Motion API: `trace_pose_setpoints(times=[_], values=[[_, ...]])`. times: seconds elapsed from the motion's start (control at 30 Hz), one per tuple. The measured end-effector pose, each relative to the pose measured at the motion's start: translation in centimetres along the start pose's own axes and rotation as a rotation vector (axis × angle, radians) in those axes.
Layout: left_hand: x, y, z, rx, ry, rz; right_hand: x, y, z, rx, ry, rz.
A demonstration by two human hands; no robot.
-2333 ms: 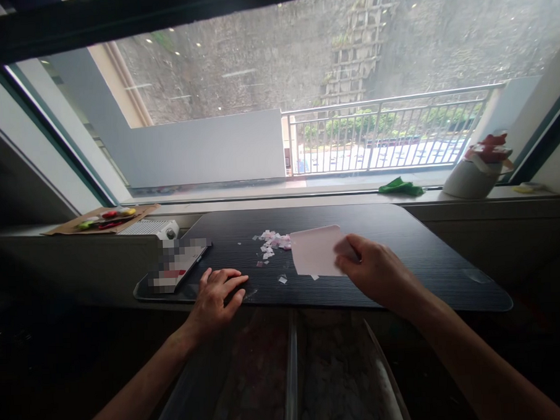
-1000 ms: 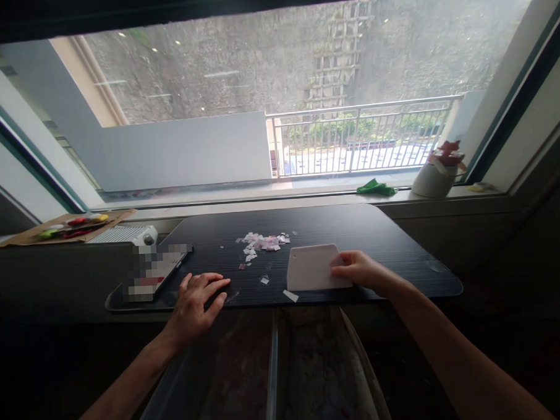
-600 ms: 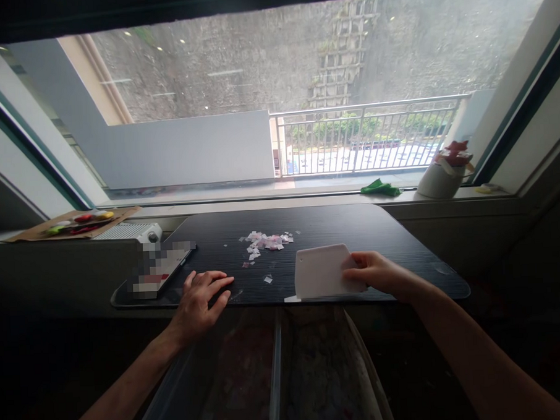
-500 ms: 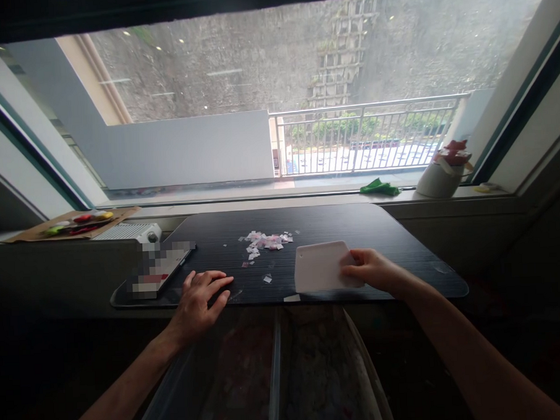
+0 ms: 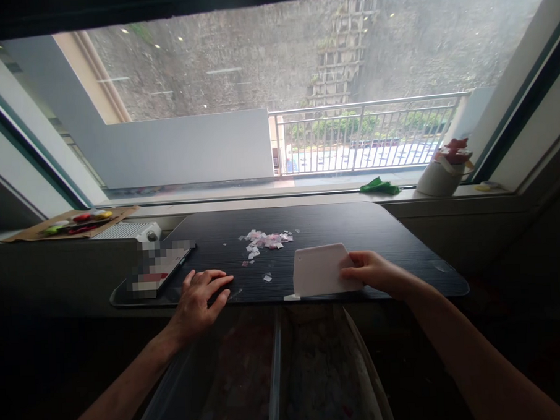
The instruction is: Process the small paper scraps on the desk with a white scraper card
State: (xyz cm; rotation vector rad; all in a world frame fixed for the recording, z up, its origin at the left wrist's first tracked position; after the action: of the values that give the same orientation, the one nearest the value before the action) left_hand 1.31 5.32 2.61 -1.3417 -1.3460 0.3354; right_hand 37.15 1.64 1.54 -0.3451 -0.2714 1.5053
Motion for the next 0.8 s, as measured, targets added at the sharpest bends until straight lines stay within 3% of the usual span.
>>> trace_pose_setpoints(times=[0.2, 0.47, 0.8], values=[[0.0, 0.0, 0.1, 0.006, 0.0, -0.007, 0.8, 0.6, 2.0, 0.054, -0.074, -0.01], [0.1, -0.1, 0.0, 0.01, -0.008, 0.007, 3.7, 3.0, 2.9, 0.039, -0.081, 0.161], [0.8, -0.5, -0.8, 0.017, -0.02, 0.068, 1.5, 1.7, 3.1, 0.033, -0.06, 0.232]])
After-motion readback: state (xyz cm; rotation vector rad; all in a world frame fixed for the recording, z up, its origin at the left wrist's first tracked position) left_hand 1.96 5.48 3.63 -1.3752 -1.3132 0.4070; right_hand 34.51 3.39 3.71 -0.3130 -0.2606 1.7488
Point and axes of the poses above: each hand's wrist, its own x-axis towards the middle knuckle, its own y-axis out of the palm, z = x × y, the point moved 8 cm from there along x, towards the middle knuckle, and after that the axes turned 10 degrees about -y, right-handed, at the moved point
